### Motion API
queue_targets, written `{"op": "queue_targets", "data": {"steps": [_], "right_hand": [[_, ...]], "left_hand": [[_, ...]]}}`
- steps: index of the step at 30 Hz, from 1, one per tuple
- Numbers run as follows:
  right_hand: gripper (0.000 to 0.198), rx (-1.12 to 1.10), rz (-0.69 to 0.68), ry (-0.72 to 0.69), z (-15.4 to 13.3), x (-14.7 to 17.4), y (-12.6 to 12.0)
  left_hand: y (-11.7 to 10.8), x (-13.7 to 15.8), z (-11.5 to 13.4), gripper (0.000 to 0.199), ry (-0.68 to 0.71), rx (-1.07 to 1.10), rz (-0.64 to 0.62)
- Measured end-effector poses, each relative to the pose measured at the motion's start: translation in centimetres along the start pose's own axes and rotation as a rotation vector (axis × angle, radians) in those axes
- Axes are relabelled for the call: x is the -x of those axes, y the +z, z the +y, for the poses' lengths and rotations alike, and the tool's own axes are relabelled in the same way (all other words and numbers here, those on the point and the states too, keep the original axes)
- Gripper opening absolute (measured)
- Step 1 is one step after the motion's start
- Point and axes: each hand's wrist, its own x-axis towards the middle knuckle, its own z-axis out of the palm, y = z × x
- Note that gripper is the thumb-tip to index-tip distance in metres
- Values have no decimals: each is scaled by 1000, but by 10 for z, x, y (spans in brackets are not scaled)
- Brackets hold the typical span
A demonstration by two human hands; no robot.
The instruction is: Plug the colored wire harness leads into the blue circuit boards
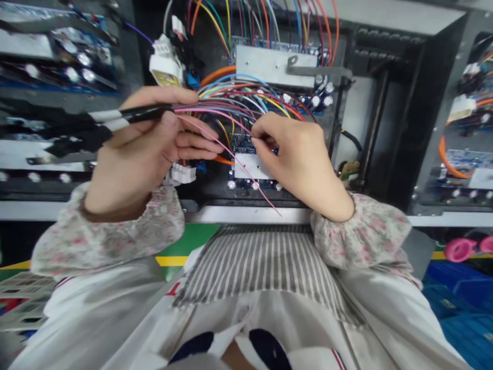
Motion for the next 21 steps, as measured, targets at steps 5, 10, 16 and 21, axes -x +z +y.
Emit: {"op": "queue_targets", "data": {"steps": [5,10,16,21], "right_hand": [[12,-46,-6,-32,3,-4,5],[13,-25,-18,-20,3,-4,5],[14,-19,-16,-59,11,-9,9],[8,-20,-32,22,2,-4,11]], "left_hand": [[5,2,5,21,-23,-28,7],[6,2,5,18,-23,3,22],[1,1,5,19,-38,23,3],[1,2,7,21,-58,-45,0]]}}
